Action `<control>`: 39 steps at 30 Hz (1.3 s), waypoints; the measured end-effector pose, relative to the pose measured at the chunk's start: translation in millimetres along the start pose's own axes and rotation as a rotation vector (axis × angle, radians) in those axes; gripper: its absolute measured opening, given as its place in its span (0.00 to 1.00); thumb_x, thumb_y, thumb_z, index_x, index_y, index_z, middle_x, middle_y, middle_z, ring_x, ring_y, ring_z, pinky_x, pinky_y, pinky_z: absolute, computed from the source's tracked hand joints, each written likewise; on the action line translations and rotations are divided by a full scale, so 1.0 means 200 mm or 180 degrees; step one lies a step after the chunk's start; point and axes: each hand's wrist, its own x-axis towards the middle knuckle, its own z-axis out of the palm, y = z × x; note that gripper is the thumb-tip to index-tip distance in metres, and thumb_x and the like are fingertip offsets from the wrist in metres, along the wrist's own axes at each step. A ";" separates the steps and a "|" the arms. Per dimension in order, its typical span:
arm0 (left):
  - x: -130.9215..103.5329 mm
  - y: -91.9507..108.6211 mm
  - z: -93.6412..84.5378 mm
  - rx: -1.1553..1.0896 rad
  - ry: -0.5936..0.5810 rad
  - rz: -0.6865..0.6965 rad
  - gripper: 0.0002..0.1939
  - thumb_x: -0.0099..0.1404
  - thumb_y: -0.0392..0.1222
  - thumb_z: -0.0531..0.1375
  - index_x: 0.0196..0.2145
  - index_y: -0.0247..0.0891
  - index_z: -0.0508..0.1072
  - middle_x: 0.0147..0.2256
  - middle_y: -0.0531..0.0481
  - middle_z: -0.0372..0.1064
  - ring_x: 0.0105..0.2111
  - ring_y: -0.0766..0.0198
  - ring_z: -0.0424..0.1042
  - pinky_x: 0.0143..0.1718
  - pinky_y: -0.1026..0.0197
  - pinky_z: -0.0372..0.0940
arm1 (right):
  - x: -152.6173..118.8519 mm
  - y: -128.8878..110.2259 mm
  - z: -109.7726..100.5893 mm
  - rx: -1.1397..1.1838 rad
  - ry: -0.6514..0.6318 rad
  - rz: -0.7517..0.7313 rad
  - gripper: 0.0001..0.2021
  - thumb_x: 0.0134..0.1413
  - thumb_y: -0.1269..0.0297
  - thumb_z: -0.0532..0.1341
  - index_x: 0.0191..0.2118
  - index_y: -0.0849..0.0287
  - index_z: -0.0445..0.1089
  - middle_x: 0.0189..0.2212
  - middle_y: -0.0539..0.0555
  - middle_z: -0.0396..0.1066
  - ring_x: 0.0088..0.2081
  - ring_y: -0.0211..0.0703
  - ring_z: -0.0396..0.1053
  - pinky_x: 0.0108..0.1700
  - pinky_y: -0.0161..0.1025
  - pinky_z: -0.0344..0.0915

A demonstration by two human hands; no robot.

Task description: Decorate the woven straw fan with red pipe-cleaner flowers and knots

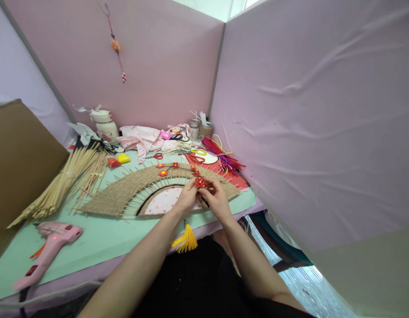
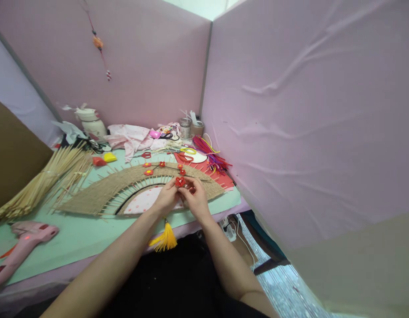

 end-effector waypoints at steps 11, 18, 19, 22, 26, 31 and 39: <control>-0.02 0.02 0.02 0.0317 0.0054 0.0073 0.09 0.58 0.46 0.60 0.30 0.37 0.69 0.28 0.54 0.65 0.29 0.68 0.64 0.34 0.65 0.61 | 0.03 0.01 -0.02 0.0094 -0.0073 -0.0071 0.11 0.49 0.60 0.63 0.40 0.55 0.73 0.38 0.53 0.69 0.40 0.42 0.67 0.42 0.38 0.66; -0.05 0.09 0.06 -0.0479 -0.0304 -0.0781 0.13 0.52 0.46 0.65 0.32 0.35 0.72 0.25 0.51 0.67 0.24 0.69 0.65 0.28 0.65 0.60 | 0.05 -0.04 -0.05 -0.0009 -0.0598 -0.0240 0.27 0.41 0.63 0.68 0.52 0.49 0.69 0.52 0.54 0.61 0.54 0.46 0.61 0.54 0.42 0.60; -0.06 0.10 0.06 -0.0511 -0.0396 -0.0964 0.12 0.52 0.45 0.65 0.30 0.34 0.72 0.24 0.51 0.66 0.22 0.69 0.64 0.26 0.65 0.59 | 0.05 -0.05 -0.06 -0.0044 -0.0718 -0.0332 0.25 0.42 0.63 0.68 0.51 0.49 0.70 0.52 0.54 0.61 0.56 0.47 0.60 0.57 0.43 0.57; -0.08 0.13 0.07 -0.0551 -0.0588 -0.1300 0.10 0.50 0.41 0.66 0.27 0.33 0.72 0.21 0.53 0.62 0.21 0.71 0.61 0.23 0.67 0.57 | 0.05 -0.07 -0.09 0.0002 -0.1098 -0.0475 0.17 0.48 0.62 0.65 0.47 0.51 0.73 0.53 0.55 0.63 0.56 0.47 0.60 0.59 0.45 0.53; -0.09 0.15 0.06 -0.0702 -0.0754 -0.1409 0.12 0.46 0.31 0.65 0.32 0.35 0.73 0.24 0.53 0.63 0.22 0.72 0.60 0.24 0.67 0.56 | 0.03 -0.07 -0.08 0.0135 -0.1238 -0.0482 0.10 0.51 0.61 0.63 0.40 0.54 0.74 0.50 0.55 0.66 0.53 0.47 0.63 0.56 0.45 0.56; -0.10 0.15 0.07 -0.0780 -0.0614 -0.1435 0.09 0.47 0.32 0.66 0.28 0.35 0.72 0.24 0.51 0.63 0.22 0.71 0.58 0.23 0.65 0.57 | 0.02 -0.09 -0.05 0.0253 -0.1033 -0.0479 0.06 0.52 0.59 0.62 0.32 0.56 0.71 0.48 0.55 0.68 0.51 0.47 0.65 0.54 0.46 0.58; -0.10 0.15 0.07 -0.0788 -0.0581 -0.1372 0.13 0.48 0.42 0.69 0.26 0.34 0.69 0.23 0.51 0.63 0.22 0.71 0.59 0.24 0.65 0.59 | 0.01 -0.13 -0.04 0.0413 -0.0863 -0.0361 0.09 0.52 0.57 0.61 0.28 0.55 0.65 0.45 0.55 0.69 0.48 0.47 0.67 0.53 0.47 0.58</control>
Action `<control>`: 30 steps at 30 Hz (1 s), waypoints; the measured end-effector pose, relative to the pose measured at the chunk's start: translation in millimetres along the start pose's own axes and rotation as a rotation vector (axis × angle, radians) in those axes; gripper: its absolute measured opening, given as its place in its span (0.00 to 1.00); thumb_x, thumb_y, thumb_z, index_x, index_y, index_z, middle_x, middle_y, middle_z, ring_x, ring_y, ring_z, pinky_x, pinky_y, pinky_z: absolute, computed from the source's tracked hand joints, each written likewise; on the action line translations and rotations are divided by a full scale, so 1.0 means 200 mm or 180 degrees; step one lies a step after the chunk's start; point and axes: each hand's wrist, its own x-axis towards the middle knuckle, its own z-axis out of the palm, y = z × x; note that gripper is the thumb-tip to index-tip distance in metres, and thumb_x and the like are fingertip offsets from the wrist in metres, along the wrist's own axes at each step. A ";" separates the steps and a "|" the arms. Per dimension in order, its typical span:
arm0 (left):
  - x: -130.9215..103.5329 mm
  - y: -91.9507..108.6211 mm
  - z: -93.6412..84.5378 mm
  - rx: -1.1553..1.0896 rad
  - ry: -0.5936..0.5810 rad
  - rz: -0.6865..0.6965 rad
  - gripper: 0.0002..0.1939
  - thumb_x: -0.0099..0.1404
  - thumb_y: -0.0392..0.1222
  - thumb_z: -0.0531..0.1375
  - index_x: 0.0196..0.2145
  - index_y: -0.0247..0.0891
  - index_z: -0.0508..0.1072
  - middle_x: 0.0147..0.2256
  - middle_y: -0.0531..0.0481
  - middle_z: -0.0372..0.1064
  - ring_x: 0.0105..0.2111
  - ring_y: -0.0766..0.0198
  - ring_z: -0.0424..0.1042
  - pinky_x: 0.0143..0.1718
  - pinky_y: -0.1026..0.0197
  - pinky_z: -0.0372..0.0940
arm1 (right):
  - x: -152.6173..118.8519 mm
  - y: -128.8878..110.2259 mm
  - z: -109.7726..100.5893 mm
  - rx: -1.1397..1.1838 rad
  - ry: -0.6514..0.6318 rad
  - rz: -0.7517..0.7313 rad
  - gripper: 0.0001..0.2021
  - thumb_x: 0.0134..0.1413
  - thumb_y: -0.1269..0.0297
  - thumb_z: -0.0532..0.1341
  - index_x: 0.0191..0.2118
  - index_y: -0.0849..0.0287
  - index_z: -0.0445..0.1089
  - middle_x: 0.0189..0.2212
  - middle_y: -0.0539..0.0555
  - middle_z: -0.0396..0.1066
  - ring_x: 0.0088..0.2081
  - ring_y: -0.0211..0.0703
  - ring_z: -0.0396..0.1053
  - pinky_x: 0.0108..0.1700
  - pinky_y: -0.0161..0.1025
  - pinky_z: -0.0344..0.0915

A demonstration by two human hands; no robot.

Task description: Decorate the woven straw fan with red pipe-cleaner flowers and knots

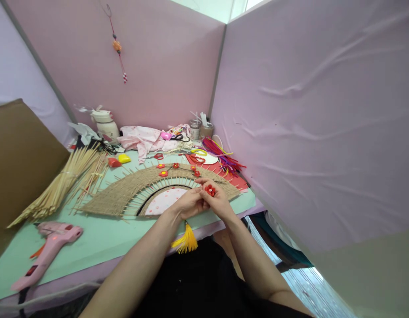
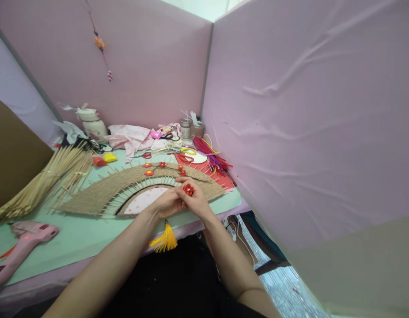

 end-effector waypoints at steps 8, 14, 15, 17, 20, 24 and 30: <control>0.06 -0.02 -0.03 0.0051 0.0243 0.0499 0.14 0.52 0.45 0.67 0.26 0.34 0.67 0.20 0.55 0.58 0.20 0.73 0.57 0.22 0.68 0.54 | 0.03 -0.02 -0.09 0.0260 0.0649 -0.0190 0.11 0.47 0.58 0.65 0.35 0.54 0.66 0.46 0.55 0.68 0.50 0.46 0.64 0.52 0.44 0.61; 0.10 -0.02 -0.06 0.0030 0.0791 0.1252 0.13 0.53 0.45 0.66 0.26 0.34 0.67 0.21 0.55 0.60 0.22 0.72 0.59 0.26 0.68 0.56 | 0.04 0.00 -0.13 -0.0377 0.0528 0.0530 0.15 0.45 0.58 0.65 0.41 0.56 0.72 0.36 0.54 0.72 0.35 0.42 0.67 0.36 0.39 0.66; 0.11 -0.02 -0.06 0.0043 0.0821 0.1291 0.13 0.54 0.45 0.66 0.26 0.35 0.67 0.22 0.55 0.61 0.22 0.72 0.59 0.26 0.68 0.56 | 0.04 0.01 -0.12 -0.0463 0.0523 0.0477 0.16 0.43 0.58 0.66 0.40 0.56 0.73 0.36 0.54 0.72 0.35 0.42 0.67 0.35 0.39 0.66; 0.11 -0.03 -0.07 0.0074 0.0823 0.1383 0.13 0.54 0.45 0.65 0.26 0.35 0.66 0.22 0.55 0.61 0.23 0.72 0.59 0.27 0.67 0.56 | 0.05 0.01 -0.09 -0.0554 0.0560 0.0377 0.16 0.42 0.60 0.67 0.40 0.57 0.74 0.34 0.53 0.73 0.34 0.42 0.67 0.34 0.37 0.66; 0.12 -0.03 -0.08 0.0192 0.0838 0.1498 0.12 0.54 0.45 0.64 0.26 0.36 0.67 0.23 0.56 0.60 0.23 0.72 0.58 0.26 0.67 0.55 | 0.06 0.02 -0.05 -0.0280 0.0628 0.0581 0.13 0.45 0.58 0.65 0.38 0.57 0.75 0.29 0.52 0.72 0.29 0.39 0.66 0.27 0.35 0.64; 0.13 -0.03 -0.09 0.0512 0.0974 0.1543 0.10 0.56 0.45 0.62 0.26 0.36 0.67 0.22 0.56 0.60 0.23 0.71 0.58 0.26 0.67 0.54 | 0.07 0.05 -0.03 0.0204 0.0711 0.0947 0.12 0.46 0.55 0.64 0.33 0.58 0.74 0.21 0.48 0.69 0.21 0.34 0.62 0.22 0.32 0.59; 0.11 -0.04 -0.09 0.1467 0.1201 0.1627 0.07 0.58 0.43 0.59 0.31 0.36 0.70 0.26 0.54 0.65 0.26 0.69 0.63 0.28 0.65 0.59 | 0.08 0.10 -0.07 0.0094 0.0791 0.0927 0.10 0.43 0.58 0.65 0.30 0.59 0.73 0.20 0.47 0.69 0.20 0.34 0.61 0.23 0.33 0.58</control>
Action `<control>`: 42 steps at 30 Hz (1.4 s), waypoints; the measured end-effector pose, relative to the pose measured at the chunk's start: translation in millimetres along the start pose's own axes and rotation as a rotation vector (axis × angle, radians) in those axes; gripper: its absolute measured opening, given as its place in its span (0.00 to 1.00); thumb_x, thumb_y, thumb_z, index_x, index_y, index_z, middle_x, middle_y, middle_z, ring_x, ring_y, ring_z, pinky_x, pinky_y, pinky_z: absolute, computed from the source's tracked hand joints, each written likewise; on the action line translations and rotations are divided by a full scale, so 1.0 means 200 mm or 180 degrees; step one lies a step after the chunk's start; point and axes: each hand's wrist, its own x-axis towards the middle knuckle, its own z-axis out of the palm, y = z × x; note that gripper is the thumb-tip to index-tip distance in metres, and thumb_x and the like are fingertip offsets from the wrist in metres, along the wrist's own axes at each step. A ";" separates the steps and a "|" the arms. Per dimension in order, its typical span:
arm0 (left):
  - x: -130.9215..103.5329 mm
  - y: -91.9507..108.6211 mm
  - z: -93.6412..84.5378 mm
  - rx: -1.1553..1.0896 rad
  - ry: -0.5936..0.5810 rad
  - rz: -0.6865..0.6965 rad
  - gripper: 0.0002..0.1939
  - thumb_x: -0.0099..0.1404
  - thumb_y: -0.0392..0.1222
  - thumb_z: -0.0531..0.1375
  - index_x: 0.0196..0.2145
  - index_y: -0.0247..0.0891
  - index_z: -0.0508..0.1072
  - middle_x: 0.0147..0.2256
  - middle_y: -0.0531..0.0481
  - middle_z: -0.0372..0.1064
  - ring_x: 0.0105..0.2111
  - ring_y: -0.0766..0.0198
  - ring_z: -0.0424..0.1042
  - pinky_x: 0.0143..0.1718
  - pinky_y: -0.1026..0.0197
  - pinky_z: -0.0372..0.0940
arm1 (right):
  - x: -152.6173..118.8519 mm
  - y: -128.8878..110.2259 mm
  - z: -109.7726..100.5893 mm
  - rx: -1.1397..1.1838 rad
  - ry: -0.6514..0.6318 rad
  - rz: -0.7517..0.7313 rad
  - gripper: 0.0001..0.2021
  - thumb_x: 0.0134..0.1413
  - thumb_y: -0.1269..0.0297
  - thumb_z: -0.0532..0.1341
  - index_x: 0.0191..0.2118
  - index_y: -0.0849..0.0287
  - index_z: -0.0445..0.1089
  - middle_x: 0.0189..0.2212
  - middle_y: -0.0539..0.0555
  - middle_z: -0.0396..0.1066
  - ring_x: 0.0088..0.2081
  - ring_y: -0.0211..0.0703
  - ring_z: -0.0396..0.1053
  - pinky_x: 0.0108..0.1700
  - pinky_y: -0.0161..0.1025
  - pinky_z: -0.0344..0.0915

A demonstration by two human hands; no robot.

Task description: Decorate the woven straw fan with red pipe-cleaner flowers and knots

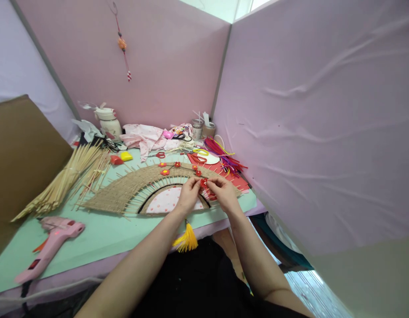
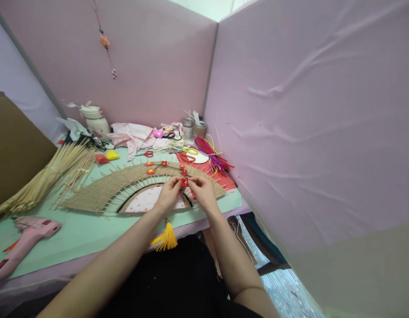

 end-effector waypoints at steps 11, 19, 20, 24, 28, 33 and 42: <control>0.05 0.01 -0.05 -0.0123 0.1185 -0.0112 0.06 0.56 0.37 0.57 0.34 0.37 0.66 0.33 0.52 0.65 0.28 0.68 0.68 0.30 0.63 0.62 | 0.25 0.07 -0.19 -0.2761 0.0286 -0.0820 0.09 0.48 0.69 0.56 0.29 0.58 0.75 0.29 0.54 0.76 0.31 0.42 0.69 0.36 0.37 0.61; 0.06 0.00 -0.06 -0.0076 0.1181 -0.0242 0.07 0.54 0.32 0.55 0.34 0.36 0.66 0.32 0.52 0.65 0.27 0.69 0.68 0.28 0.66 0.60 | 0.25 0.10 -0.18 -0.3208 0.0163 -0.0676 0.09 0.49 0.69 0.57 0.31 0.57 0.76 0.30 0.54 0.77 0.33 0.43 0.71 0.37 0.36 0.61; 0.06 0.00 -0.06 -0.0064 0.1181 -0.0256 0.07 0.54 0.32 0.55 0.34 0.36 0.67 0.32 0.52 0.65 0.27 0.69 0.68 0.28 0.66 0.60 | 0.25 0.10 -0.18 -0.3216 0.0152 -0.0668 0.09 0.49 0.69 0.57 0.31 0.57 0.76 0.31 0.54 0.77 0.34 0.44 0.71 0.38 0.36 0.61; 0.06 -0.01 -0.06 -0.0021 0.1168 -0.0300 0.07 0.54 0.32 0.55 0.34 0.36 0.67 0.31 0.52 0.66 0.27 0.69 0.68 0.28 0.66 0.61 | 0.26 0.11 -0.20 -0.3154 0.0116 -0.0625 0.10 0.49 0.70 0.57 0.31 0.57 0.76 0.32 0.54 0.77 0.35 0.44 0.72 0.39 0.36 0.62; 0.06 -0.01 -0.06 0.0019 0.1154 -0.0311 0.08 0.54 0.31 0.55 0.34 0.36 0.67 0.32 0.51 0.67 0.27 0.69 0.68 0.29 0.66 0.61 | 0.28 0.11 -0.20 -0.3035 0.0126 -0.0534 0.09 0.47 0.69 0.57 0.30 0.57 0.76 0.31 0.52 0.77 0.33 0.42 0.72 0.37 0.35 0.62; 0.06 -0.01 -0.07 0.0061 0.1126 -0.0277 0.08 0.53 0.31 0.55 0.34 0.36 0.67 0.34 0.50 0.67 0.27 0.69 0.68 0.29 0.65 0.62 | 0.29 0.11 -0.21 -0.2936 0.0374 -0.0411 0.09 0.46 0.65 0.58 0.31 0.57 0.76 0.30 0.53 0.77 0.34 0.44 0.72 0.38 0.38 0.62; 0.06 -0.01 -0.07 0.0105 0.1070 -0.0223 0.07 0.54 0.32 0.55 0.33 0.36 0.67 0.35 0.50 0.66 0.28 0.68 0.69 0.29 0.65 0.62 | 0.30 0.12 -0.21 -0.2711 0.0381 -0.0351 0.07 0.43 0.63 0.61 0.30 0.57 0.75 0.28 0.52 0.76 0.34 0.44 0.71 0.38 0.38 0.62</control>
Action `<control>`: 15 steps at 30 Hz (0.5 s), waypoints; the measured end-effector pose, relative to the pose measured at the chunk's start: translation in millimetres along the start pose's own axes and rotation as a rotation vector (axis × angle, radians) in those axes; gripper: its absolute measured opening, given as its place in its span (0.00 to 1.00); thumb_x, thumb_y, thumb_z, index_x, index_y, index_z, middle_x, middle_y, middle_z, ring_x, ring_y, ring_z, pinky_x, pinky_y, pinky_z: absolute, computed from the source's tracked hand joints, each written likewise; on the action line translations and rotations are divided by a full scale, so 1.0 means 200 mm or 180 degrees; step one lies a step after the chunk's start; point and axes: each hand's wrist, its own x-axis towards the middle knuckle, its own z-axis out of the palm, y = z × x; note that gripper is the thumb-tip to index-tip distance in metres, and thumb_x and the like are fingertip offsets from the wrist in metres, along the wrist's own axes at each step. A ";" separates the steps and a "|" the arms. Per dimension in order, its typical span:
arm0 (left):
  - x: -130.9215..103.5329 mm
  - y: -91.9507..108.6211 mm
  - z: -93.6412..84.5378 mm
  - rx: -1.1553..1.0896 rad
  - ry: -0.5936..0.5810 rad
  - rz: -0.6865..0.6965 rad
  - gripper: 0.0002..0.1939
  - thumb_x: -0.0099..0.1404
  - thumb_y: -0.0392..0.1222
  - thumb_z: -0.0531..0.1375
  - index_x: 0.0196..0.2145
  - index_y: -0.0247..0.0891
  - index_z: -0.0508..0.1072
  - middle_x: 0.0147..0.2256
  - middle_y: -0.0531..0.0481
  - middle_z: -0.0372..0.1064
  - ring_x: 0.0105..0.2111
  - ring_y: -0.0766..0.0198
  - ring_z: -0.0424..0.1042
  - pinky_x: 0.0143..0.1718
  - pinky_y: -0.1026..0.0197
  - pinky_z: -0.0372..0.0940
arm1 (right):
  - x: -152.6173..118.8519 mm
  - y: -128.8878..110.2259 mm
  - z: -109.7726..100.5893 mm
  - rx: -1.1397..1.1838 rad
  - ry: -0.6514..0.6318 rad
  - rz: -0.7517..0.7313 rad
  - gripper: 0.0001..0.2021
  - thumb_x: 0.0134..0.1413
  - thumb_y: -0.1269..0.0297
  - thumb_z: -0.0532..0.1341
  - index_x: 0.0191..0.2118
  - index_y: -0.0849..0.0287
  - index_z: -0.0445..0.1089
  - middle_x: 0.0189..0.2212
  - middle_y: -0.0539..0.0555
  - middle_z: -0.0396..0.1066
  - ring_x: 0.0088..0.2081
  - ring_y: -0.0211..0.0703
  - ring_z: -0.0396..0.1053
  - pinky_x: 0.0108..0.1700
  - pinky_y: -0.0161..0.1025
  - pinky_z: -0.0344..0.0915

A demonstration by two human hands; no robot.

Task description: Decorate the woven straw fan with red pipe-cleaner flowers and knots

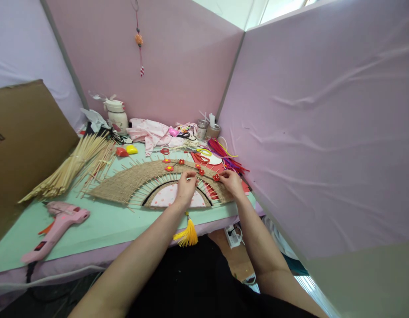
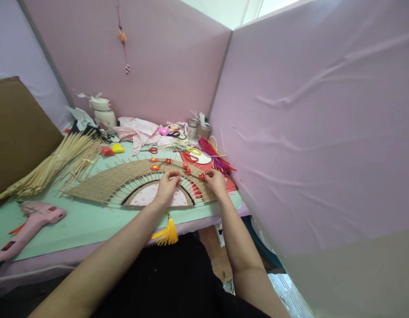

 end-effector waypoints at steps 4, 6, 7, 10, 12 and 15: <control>0.00 0.00 0.00 0.0020 0.0008 -0.0010 0.08 0.53 0.32 0.55 0.33 0.36 0.67 0.34 0.50 0.67 0.28 0.68 0.68 0.28 0.65 0.62 | 0.01 -0.01 -0.02 0.0049 0.0078 0.0047 0.07 0.43 0.65 0.60 0.29 0.58 0.74 0.29 0.53 0.76 0.33 0.44 0.71 0.38 0.38 0.62; 0.00 0.00 0.00 0.0031 0.0014 -0.0017 0.08 0.53 0.32 0.55 0.33 0.36 0.67 0.34 0.50 0.67 0.28 0.68 0.68 0.28 0.65 0.62 | 0.01 -0.01 -0.03 0.0070 0.0123 0.0071 0.08 0.44 0.65 0.59 0.30 0.58 0.74 0.29 0.53 0.76 0.33 0.44 0.71 0.38 0.39 0.62; 0.00 0.00 0.00 0.0037 0.0018 -0.0021 0.08 0.53 0.31 0.55 0.33 0.36 0.67 0.34 0.50 0.67 0.28 0.68 0.68 0.28 0.65 0.62 | 0.01 0.00 -0.03 0.0084 0.0126 0.0074 0.08 0.44 0.65 0.58 0.30 0.58 0.74 0.29 0.53 0.76 0.33 0.44 0.71 0.38 0.39 0.62; 0.01 -0.01 0.00 0.0049 0.0026 -0.0034 0.08 0.53 0.31 0.55 0.33 0.36 0.68 0.34 0.50 0.67 0.28 0.68 0.68 0.28 0.66 0.62 | 0.00 0.00 -0.02 0.0145 0.0056 0.0034 0.07 0.42 0.65 0.59 0.27 0.58 0.74 0.27 0.52 0.76 0.32 0.43 0.71 0.37 0.38 0.62; 0.01 -0.01 0.00 0.0042 0.0023 -0.0037 0.08 0.53 0.32 0.55 0.33 0.36 0.67 0.34 0.50 0.67 0.28 0.69 0.68 0.28 0.66 0.62 | 0.00 0.01 -0.01 0.0184 -0.0001 -0.0006 0.06 0.41 0.65 0.60 0.26 0.58 0.74 0.27 0.51 0.76 0.33 0.43 0.71 0.37 0.37 0.63; 0.00 0.00 0.00 0.0038 0.0016 -0.0046 0.08 0.53 0.32 0.55 0.33 0.36 0.67 0.34 0.50 0.67 0.28 0.69 0.68 0.28 0.66 0.62 | 0.01 0.02 -0.01 0.0216 -0.0015 -0.0031 0.06 0.42 0.65 0.60 0.27 0.58 0.74 0.28 0.52 0.76 0.34 0.43 0.71 0.38 0.37 0.63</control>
